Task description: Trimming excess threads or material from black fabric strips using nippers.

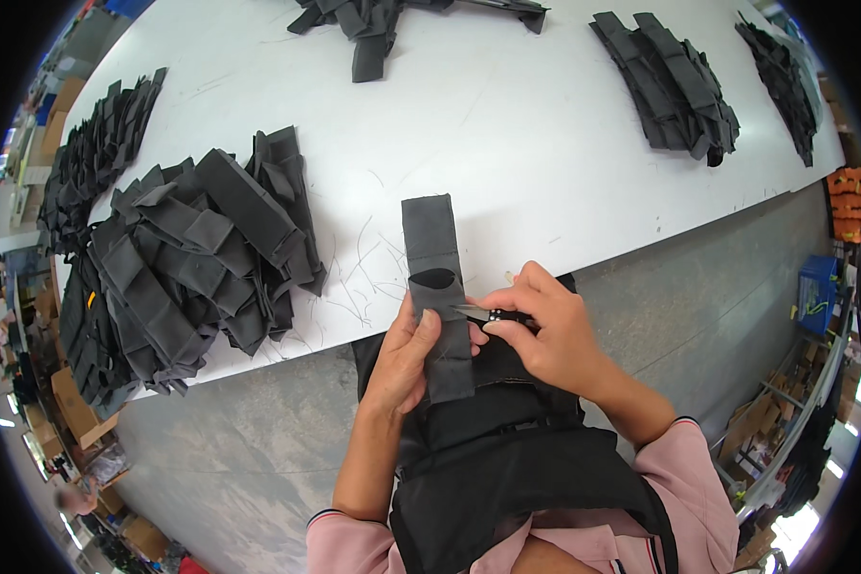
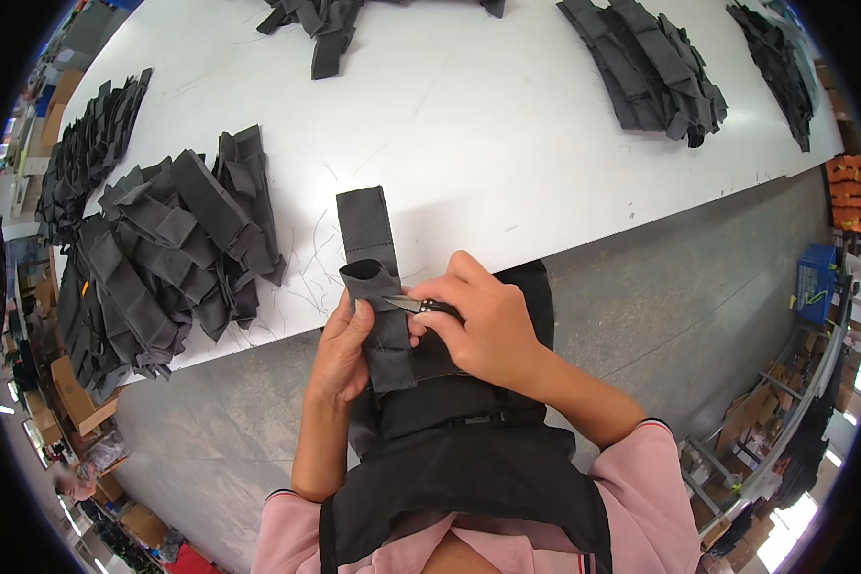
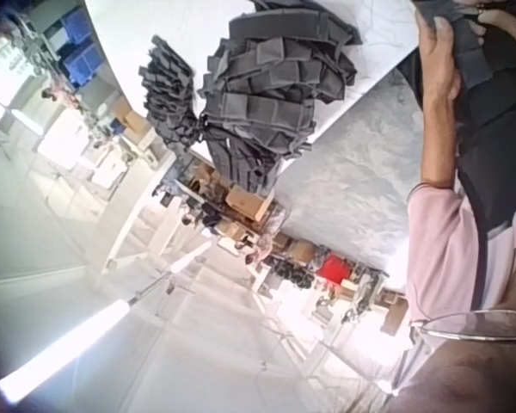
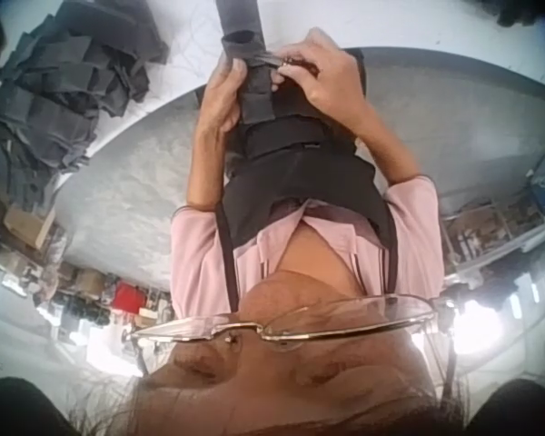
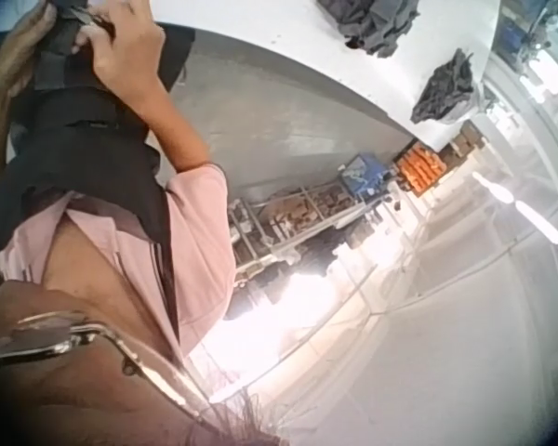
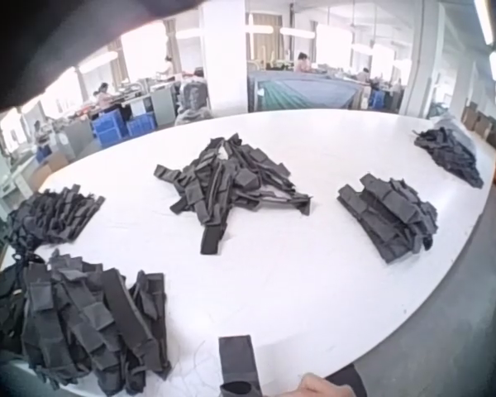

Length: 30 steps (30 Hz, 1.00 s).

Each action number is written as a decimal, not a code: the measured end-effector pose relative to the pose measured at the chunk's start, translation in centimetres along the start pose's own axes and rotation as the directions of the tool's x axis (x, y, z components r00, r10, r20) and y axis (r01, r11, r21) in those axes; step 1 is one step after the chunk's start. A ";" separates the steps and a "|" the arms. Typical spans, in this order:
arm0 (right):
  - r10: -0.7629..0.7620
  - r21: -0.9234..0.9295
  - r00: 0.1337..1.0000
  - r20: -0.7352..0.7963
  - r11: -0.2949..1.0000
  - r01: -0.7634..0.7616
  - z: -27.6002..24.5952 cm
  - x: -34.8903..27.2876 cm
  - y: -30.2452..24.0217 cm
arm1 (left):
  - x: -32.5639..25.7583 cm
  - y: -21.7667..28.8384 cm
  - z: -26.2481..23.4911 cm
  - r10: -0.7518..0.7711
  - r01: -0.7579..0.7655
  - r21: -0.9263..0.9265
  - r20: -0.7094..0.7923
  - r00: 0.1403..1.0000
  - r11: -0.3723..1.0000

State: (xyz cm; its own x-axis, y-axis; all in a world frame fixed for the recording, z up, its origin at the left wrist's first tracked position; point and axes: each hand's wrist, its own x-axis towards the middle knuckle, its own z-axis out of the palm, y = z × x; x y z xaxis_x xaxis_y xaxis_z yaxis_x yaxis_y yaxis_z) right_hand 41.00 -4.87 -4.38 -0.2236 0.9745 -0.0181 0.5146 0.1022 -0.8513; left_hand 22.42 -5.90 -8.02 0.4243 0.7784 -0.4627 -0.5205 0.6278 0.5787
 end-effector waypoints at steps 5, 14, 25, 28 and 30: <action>-0.059 0.018 0.998 -0.029 0.998 0.060 -0.3 0.0 -0.6 | 0.0 0.0 -0.4 -0.001 0.001 -0.007 0.020 1.000 1.000; -0.124 0.030 0.992 0.030 0.992 0.123 0.5 1.1 -0.3 | -0.4 0.6 0.3 -0.086 0.080 0.143 0.038 0.996 0.987; -0.154 -0.173 0.963 0.221 0.966 0.194 -0.1 1.2 -0.5 | -0.9 0.8 -0.5 -0.079 0.095 0.445 -0.054 0.995 0.890; -0.170 -0.180 0.952 0.254 0.959 0.220 -0.1 1.3 -0.4 | -1.0 0.7 -0.6 -0.060 0.082 0.517 -0.060 0.996 0.852; -0.198 -0.160 0.945 0.261 0.956 0.244 0.0 1.3 -0.1 | -1.1 0.8 -0.7 -0.057 0.087 0.549 -0.071 0.996 0.831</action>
State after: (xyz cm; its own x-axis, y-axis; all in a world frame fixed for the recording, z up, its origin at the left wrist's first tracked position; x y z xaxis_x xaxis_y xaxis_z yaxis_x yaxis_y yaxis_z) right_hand 40.66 -3.61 -4.32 -0.5290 0.8485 0.0147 0.5696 0.3678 -0.7350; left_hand 21.03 -6.28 -7.50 0.4001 0.7394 -0.5415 0.0111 0.5869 0.8096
